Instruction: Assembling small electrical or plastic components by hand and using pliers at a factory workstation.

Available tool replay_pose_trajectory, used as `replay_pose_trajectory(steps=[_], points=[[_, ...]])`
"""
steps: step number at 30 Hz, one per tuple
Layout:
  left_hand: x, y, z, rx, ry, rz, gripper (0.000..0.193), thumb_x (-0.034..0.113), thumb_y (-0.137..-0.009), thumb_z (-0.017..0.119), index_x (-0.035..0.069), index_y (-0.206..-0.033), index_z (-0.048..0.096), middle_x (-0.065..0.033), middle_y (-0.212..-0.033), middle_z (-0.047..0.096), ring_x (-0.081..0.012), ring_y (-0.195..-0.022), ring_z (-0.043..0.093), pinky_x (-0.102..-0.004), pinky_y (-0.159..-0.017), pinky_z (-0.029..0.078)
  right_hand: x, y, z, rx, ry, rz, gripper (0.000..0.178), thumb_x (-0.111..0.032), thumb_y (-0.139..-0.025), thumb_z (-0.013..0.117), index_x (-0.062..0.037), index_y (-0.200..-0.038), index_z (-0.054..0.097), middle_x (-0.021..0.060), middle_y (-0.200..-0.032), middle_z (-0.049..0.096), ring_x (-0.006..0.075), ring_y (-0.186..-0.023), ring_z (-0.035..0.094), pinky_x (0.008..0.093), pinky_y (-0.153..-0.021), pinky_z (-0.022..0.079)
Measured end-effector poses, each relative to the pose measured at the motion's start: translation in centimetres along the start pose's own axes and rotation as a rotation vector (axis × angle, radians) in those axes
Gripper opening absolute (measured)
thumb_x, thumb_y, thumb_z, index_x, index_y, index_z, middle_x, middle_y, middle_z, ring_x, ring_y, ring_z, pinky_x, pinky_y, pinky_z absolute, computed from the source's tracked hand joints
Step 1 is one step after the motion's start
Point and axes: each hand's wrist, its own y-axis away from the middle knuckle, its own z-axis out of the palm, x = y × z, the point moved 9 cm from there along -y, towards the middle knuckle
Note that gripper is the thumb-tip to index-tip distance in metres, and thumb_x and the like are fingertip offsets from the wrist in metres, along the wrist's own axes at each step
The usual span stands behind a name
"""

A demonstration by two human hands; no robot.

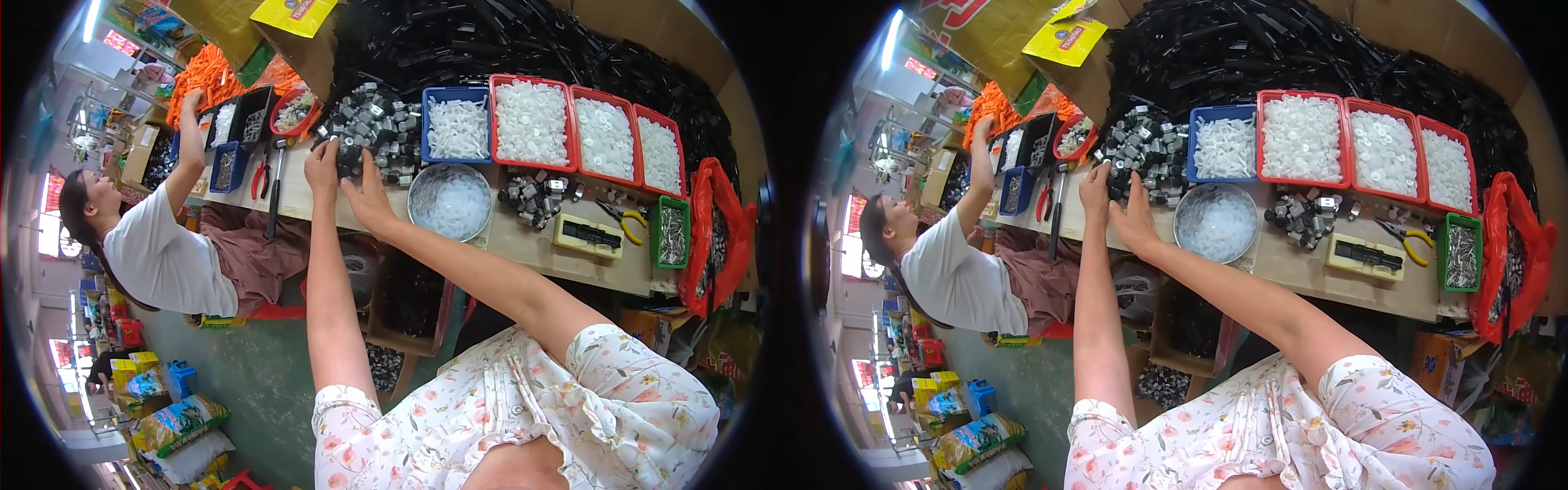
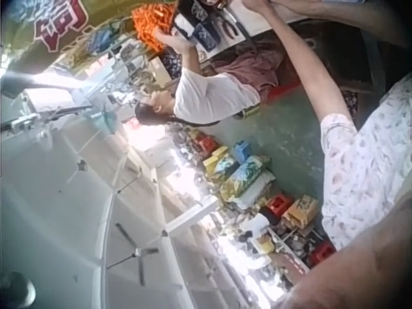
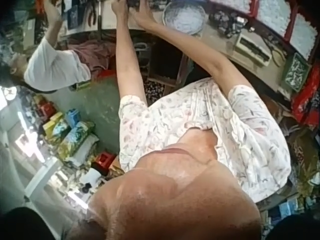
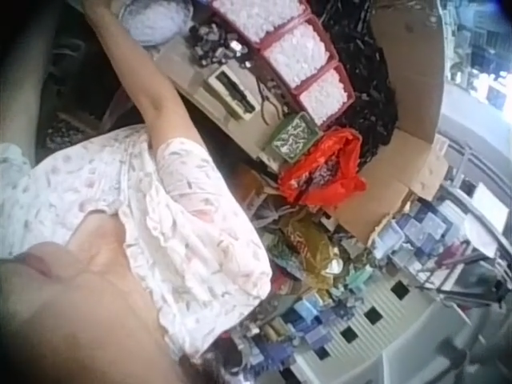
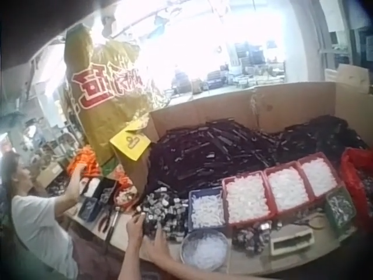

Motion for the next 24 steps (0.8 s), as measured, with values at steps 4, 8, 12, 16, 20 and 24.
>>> replay_pose_trajectory(steps=[4, 8, 12, 16, 20, 24], points=[[-1.5, 0.9, -0.5, 0.057, 0.063, -0.066, 0.043, 0.038, -0.087, 0.07, -0.002, -0.104, 0.074, -0.0086, -0.085, 0.073, -0.0144, -0.079, 0.065, -0.0289, -0.076, 0.049, 0.1, 0.3, 0.3, 0.043, 0.029, -0.035, 0.078, -0.02, -0.09, 0.06, 0.0004, -0.152, 0.017, 0.0282, -0.143, 0.034, 0.0427, -0.134, 0.037, 0.0441, -0.113, 0.03], [1.1, 1.1, 0.8, 0.065, 0.029, -0.195, 0.044, 0.04, -0.083, 0.072, -0.001, -0.1, 0.076, -0.0124, -0.085, 0.074, -0.019, -0.08, 0.068, -0.0305, -0.077, 0.05, 0.6, -0.2, -0.4, 0.03, -0.012, 0.003, 0.074, -0.022, -0.092, 0.059, -0.0023, -0.152, 0.021, 0.0236, -0.144, 0.033, 0.0382, -0.136, 0.035, 0.0414, -0.113, 0.029], [0.4, 1.0, -0.7, 0.169, -0.223, -0.255, 0.045, 0.041, -0.08, 0.074, 0.0, -0.098, 0.076, -0.0141, -0.086, 0.074, -0.0227, -0.08, 0.07, -0.0321, -0.078, 0.051, 0.3, 0.3, 0.3, 0.013, -0.028, 0.029, 0.073, -0.024, -0.092, 0.059, -0.0022, -0.151, 0.022, 0.0252, -0.143, 0.034, 0.041, -0.135, 0.035, 0.0427, -0.113, 0.029], [0.0, 3.2, -0.2, 0.186, 0.127, -0.248, 0.037, 0.031, -0.082, 0.071, -0.005, -0.09, 0.075, -0.0096, -0.078, 0.072, -0.0151, -0.07, 0.063, -0.0309, -0.069, 0.05, 0.9, -0.6, -0.4, 0.102, -0.027, 0.039, 0.067, -0.028, -0.092, 0.06, -0.0081, -0.15, 0.033, 0.0233, -0.138, 0.039, 0.0395, -0.13, 0.039, 0.0425, -0.111, 0.031], [-0.2, 5.8, -0.8, 0.248, 0.397, -0.25, 0.031, 0.024, -0.085, 0.067, -0.007, -0.088, 0.074, -0.0067, -0.077, 0.069, -0.013, -0.069, 0.06, -0.0294, -0.065, 0.049, 0.9, -1.0, -0.6, 0.18, -0.006, 0.034, 0.056, -0.032, -0.092, 0.061, -0.0161, -0.143, 0.047, 0.0204, -0.126, 0.05, 0.0379, -0.117, 0.047, 0.0429, -0.103, 0.037], [-0.3, 6.4, -2.6, 0.27, 0.205, 0.005, 0.029, 0.019, -0.089, 0.062, -0.006, -0.098, 0.072, -0.0069, -0.085, 0.068, -0.015, -0.074, 0.062, -0.0291, -0.068, 0.05, 1.5, -0.8, 0.8, 0.136, -0.101, 0.034, 0.046, -0.032, -0.09, 0.062, -0.0155, -0.133, 0.057, 0.0211, -0.122, 0.053, 0.0365, -0.113, 0.052, 0.0425, -0.099, 0.041]])
